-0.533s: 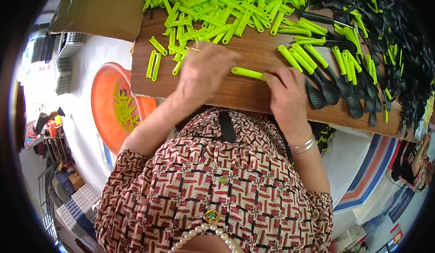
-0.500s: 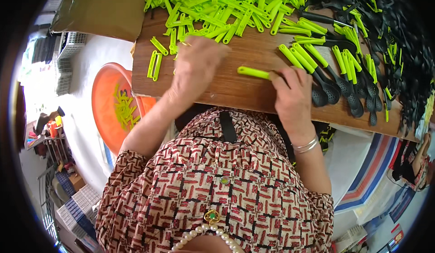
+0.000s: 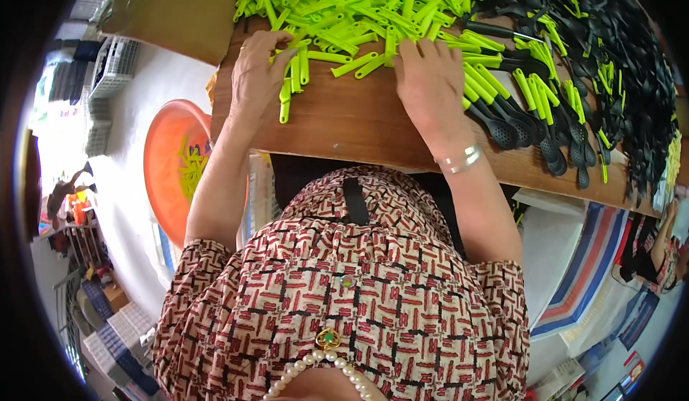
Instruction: The person assembles kitchen utensils by sliding plastic handle sleeves onto the handles of slotted spoons by hand and sorts plastic handles on the workbench.
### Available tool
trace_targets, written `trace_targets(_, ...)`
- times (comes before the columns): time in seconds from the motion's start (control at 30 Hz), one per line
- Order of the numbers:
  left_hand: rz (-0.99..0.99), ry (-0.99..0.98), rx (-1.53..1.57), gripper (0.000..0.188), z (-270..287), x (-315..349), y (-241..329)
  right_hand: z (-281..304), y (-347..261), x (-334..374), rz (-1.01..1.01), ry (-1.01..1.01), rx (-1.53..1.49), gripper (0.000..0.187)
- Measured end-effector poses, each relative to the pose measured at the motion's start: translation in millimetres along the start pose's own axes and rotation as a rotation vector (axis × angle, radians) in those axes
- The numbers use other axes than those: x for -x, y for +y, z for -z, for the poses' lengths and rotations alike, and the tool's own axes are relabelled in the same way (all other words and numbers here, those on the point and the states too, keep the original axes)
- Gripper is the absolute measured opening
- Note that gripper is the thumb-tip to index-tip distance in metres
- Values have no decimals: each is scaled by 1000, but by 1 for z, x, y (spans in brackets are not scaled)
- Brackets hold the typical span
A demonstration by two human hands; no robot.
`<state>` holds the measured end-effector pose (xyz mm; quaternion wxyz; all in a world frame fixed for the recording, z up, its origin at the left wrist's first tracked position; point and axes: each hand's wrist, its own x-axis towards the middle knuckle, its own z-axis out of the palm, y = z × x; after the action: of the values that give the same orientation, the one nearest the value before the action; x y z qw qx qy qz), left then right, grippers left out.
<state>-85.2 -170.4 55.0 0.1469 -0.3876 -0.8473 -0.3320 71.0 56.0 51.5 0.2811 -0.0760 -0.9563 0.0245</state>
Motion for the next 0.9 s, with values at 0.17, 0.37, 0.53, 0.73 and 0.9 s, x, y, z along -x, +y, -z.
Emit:
trace_targets(0.17, 279, 87, 173, 14, 33, 23, -17, -30, -9, -14, -129, -130, -144, 34)
trace_targets(0.37, 169, 92, -66, 13, 42, 65, -30, -8, -24, 0, -78, 26, -381, 49)
trace_targets(0.53, 90, 15, -14, 15, 42, 79, -26, -7, -45, 15, 286, -11, -480, 36)
trace_targets(0.73, -33, -139, -65, 24, 39, 79, -5, -3, -67, 24, 366, -183, -431, 33)
trace_targets(0.9, -68, -81, 49, 25, 36, 81, -39, -2, -64, 6, 420, -23, -308, 25)
